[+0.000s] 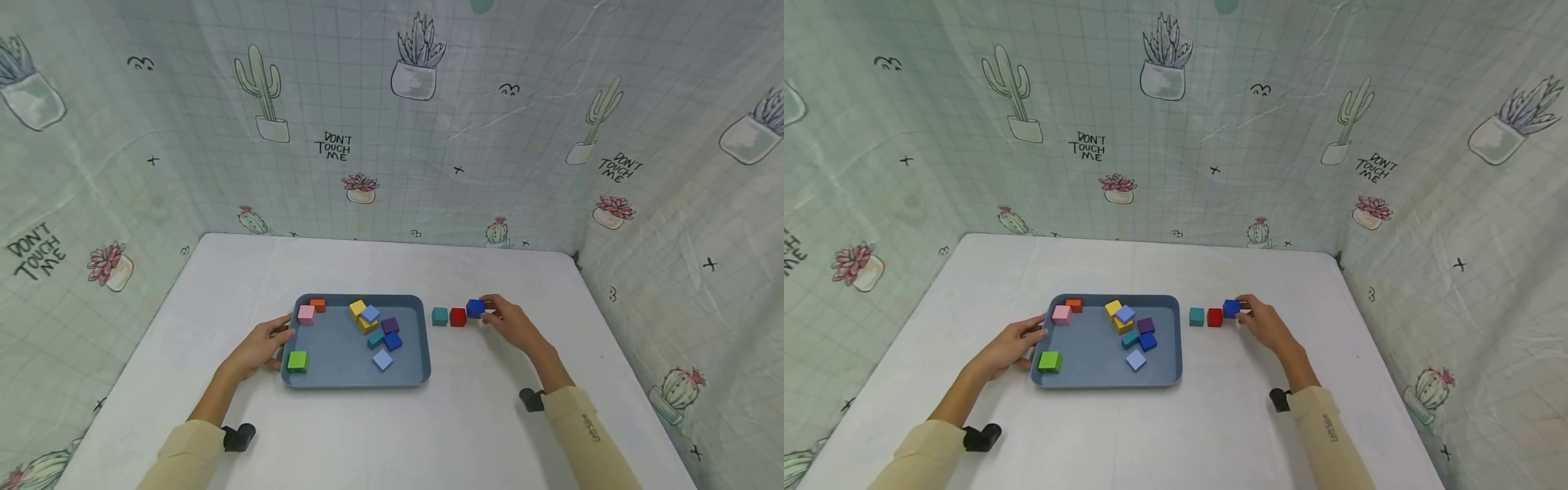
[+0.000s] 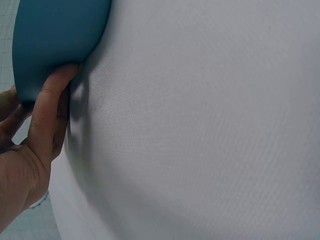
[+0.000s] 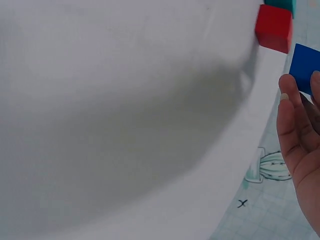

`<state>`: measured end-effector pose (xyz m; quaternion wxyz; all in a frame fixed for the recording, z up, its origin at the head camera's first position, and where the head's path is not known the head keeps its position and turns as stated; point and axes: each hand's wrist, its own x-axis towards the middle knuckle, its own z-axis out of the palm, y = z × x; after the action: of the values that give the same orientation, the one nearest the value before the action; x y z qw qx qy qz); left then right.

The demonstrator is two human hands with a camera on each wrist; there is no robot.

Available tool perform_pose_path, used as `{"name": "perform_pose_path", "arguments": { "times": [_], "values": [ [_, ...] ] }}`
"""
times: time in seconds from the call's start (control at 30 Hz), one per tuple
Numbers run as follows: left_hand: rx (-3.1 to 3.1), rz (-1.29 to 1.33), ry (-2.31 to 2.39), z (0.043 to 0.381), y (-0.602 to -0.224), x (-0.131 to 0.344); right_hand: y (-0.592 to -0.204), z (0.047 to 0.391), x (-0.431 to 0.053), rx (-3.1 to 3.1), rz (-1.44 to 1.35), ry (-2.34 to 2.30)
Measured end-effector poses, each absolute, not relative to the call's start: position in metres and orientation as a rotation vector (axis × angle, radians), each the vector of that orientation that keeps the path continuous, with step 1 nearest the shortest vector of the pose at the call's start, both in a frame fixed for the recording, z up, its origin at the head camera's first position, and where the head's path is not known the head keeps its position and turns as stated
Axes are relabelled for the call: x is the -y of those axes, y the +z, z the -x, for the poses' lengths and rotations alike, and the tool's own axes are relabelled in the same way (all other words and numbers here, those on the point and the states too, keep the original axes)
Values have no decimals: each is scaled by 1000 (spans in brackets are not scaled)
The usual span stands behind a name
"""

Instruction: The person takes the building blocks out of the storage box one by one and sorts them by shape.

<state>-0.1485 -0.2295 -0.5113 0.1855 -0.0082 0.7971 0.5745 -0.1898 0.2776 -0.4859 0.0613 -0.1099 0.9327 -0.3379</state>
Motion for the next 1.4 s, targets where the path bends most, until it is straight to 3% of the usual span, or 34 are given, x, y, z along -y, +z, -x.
{"name": "perform_pose_path", "arguments": {
  "times": [1.4],
  "values": [
    [-2236, -1, 1612, 153, -508, 232, -513, 192, -282, -2822, 179, -950]
  ]
}}
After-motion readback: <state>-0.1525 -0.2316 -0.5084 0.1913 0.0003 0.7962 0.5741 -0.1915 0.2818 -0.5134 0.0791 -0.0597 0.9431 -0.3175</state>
